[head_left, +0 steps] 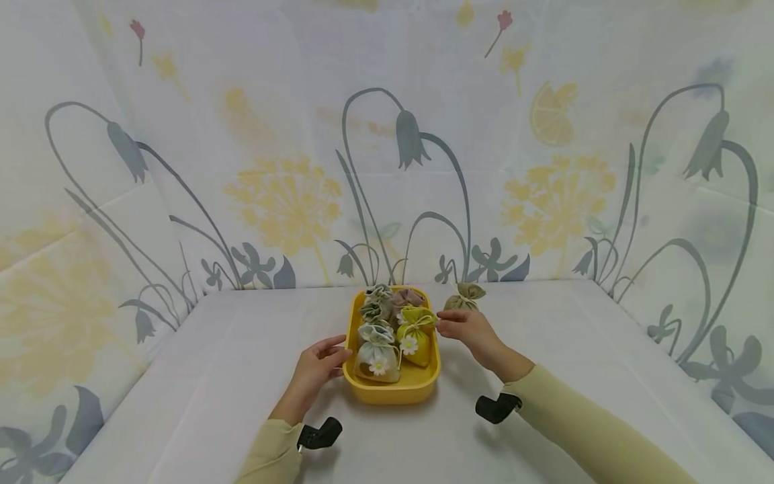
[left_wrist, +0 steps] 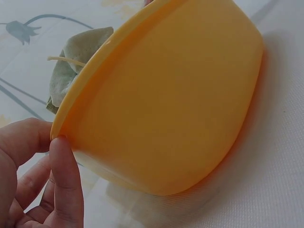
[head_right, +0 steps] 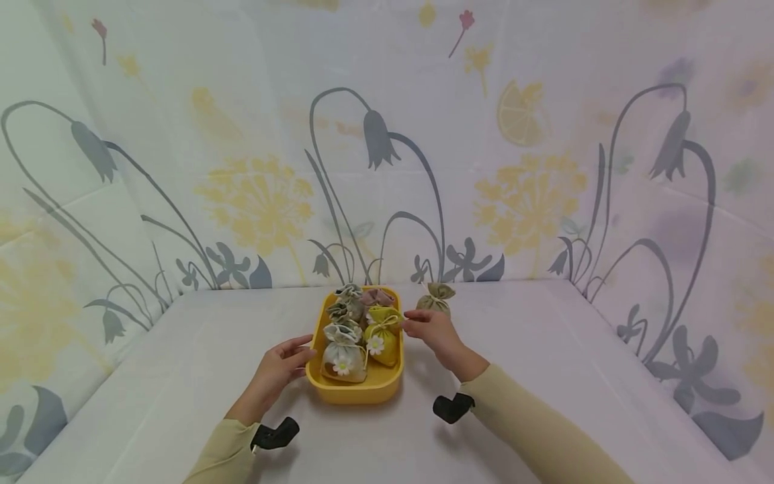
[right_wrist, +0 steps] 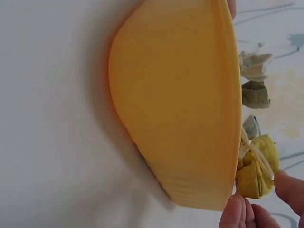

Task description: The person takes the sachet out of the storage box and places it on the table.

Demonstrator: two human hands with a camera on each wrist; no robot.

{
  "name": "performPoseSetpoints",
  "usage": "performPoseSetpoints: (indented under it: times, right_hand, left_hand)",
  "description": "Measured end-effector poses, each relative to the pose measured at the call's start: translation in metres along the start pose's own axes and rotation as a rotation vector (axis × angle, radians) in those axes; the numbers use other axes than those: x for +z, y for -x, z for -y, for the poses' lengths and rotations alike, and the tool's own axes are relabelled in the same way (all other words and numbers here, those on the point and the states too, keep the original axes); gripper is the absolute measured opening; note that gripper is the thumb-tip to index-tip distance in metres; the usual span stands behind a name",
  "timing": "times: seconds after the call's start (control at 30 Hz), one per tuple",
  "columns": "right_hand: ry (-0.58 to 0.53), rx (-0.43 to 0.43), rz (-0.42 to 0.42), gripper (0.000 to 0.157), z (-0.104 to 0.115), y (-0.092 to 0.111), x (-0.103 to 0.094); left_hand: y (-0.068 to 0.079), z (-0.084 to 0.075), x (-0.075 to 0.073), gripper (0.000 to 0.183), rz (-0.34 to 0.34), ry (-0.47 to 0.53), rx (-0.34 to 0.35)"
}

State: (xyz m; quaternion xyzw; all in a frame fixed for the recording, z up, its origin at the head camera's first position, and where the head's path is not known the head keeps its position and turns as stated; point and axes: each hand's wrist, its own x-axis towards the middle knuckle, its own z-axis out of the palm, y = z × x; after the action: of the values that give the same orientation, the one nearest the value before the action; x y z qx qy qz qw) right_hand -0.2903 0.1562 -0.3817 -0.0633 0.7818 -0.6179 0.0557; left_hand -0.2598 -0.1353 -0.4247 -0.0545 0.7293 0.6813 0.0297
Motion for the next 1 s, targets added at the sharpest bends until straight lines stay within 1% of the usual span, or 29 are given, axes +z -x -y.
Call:
performPoseSetpoints:
  times: [0.17,0.3,0.43,0.53,0.77,0.9,1.0]
  right_hand:
    - [0.001,0.027,0.039,0.044,-0.002,-0.008,0.001]
    - [-0.001,0.045,0.038,0.044,0.0,-0.015,0.003]
    - [0.016,0.052,0.028,0.039,0.005,-0.019,0.008]
    - [0.039,0.053,0.042,0.036,0.008,-0.019,0.012]
    - [0.139,0.03,0.119,0.035,0.018,-0.016,0.019]
    - [0.177,0.025,0.116,0.032,0.02,-0.017,0.022]
    - [0.18,0.013,0.107,0.028,0.021,-0.017,0.023]
  left_hand:
    - [0.001,0.001,0.0,0.041,-0.008,-0.002,-0.003]
    - [0.001,0.0,0.001,0.041,-0.009,-0.001,-0.008]
    - [0.0,0.0,0.001,0.04,-0.011,0.003,-0.009]
    - [0.0,-0.001,0.001,0.041,-0.013,0.002,-0.01]
    - [-0.001,0.001,0.002,0.041,-0.015,0.001,-0.01]
    - [-0.001,0.0,0.002,0.041,-0.017,0.002,-0.006]
    - [0.0,-0.001,0.002,0.04,-0.019,0.003,-0.007]
